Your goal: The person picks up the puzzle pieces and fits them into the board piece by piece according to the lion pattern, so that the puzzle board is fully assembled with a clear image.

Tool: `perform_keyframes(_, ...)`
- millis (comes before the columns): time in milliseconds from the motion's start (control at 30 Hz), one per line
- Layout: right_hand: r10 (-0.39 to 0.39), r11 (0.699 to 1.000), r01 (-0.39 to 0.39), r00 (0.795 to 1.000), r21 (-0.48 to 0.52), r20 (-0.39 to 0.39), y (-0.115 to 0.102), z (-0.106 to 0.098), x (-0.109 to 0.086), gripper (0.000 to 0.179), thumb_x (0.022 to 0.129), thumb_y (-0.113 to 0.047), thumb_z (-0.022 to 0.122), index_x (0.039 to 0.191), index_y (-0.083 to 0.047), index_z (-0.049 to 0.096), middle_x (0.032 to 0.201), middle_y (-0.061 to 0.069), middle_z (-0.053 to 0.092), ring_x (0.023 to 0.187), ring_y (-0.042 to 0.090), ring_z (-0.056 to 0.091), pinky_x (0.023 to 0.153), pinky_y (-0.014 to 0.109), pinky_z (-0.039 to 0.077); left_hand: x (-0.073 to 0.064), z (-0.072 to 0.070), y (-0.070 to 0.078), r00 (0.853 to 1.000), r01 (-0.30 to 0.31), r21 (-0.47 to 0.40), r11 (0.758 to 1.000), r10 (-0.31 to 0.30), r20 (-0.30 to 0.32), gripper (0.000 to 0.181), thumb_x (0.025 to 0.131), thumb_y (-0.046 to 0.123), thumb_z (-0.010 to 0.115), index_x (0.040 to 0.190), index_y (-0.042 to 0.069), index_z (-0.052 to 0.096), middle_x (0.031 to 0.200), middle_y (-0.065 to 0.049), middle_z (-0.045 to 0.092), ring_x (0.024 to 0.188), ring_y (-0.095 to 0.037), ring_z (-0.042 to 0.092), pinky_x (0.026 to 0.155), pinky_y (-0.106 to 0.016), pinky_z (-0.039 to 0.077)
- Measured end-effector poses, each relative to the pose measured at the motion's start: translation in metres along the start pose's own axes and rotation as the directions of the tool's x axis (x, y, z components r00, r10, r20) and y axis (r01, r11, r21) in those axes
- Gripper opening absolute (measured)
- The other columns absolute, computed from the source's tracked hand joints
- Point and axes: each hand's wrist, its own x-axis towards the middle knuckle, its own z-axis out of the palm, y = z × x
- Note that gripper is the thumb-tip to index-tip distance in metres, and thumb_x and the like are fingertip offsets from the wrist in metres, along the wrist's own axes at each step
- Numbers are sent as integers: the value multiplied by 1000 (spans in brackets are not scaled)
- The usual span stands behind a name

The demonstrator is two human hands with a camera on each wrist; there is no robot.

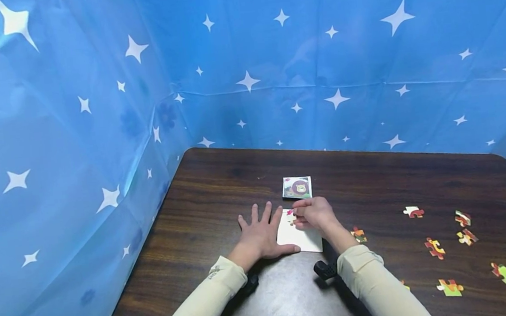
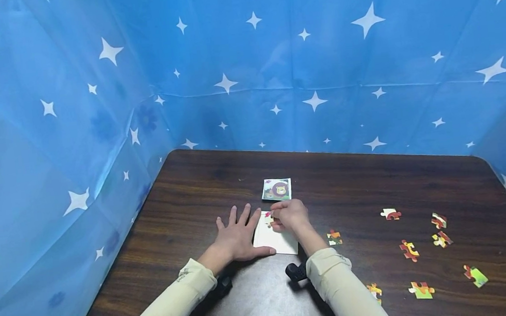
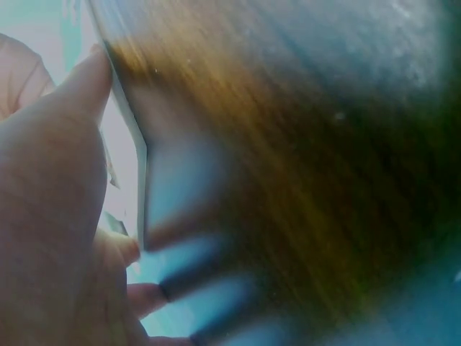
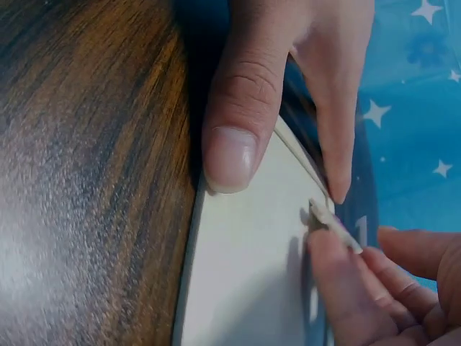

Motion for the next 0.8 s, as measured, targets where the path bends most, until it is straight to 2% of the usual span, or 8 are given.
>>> perform_keyframes(133, -38, 996, 34, 998, -84, -46, -5, -1, -3, 24, 100, -9, 61, 119, 2, 70, 107, 19, 74, 76, 16, 75, 71, 30, 62, 1, -2, 1, 1000, 2, 12, 1000, -2, -4, 117, 73, 94, 49, 164, 30, 15, 172, -7, 12, 157, -45, 10, 113, -78, 19)
perform_keyframes(267, -98, 974, 76, 991, -214, -94, -7, -2, -7, 26, 98, -15, 60, 115, 0, 73, 108, 19, 73, 83, 20, 75, 72, 30, 62, 1, -4, 1, 1000, 6, 25, 1000, -6, -4, 117, 72, 95, 48, 164, 30, 14, 172, -7, 11, 157, -45, 9, 113, -78, 18)
perform_keyframes(367, -111, 961, 83, 989, -263, -94, -9, -2, -8, 27, 98, -17, 59, 114, -1, 74, 106, 17, 73, 84, 20, 74, 72, 30, 62, 1, -5, 0, 1000, 13, 32, 999, -13, 4, 117, 72, 96, 48, 164, 31, 14, 172, -7, 11, 157, -45, 9, 113, -78, 19)
perform_keyframes(567, -93, 966, 74, 993, -246, -67, -10, 3, -11, 27, 99, -19, 59, 109, 1, 74, 101, 16, 72, 83, 20, 75, 72, 31, 62, 1, -4, 1, 1000, 12, 25, 1000, -12, 11, 117, 73, 95, 48, 164, 31, 15, 172, -7, 12, 157, -45, 10, 113, -78, 19)
perform_keyframes(800, -73, 978, 63, 997, -201, -40, -6, 10, -15, 28, 101, -18, 58, 112, 4, 72, 107, 18, 69, 89, 24, 76, 76, 31, 62, 0, -2, 4, 1000, 11, 30, 999, -12, 16, 117, 72, 96, 47, 164, 31, 14, 172, -6, 11, 157, -44, 10, 113, -78, 19)
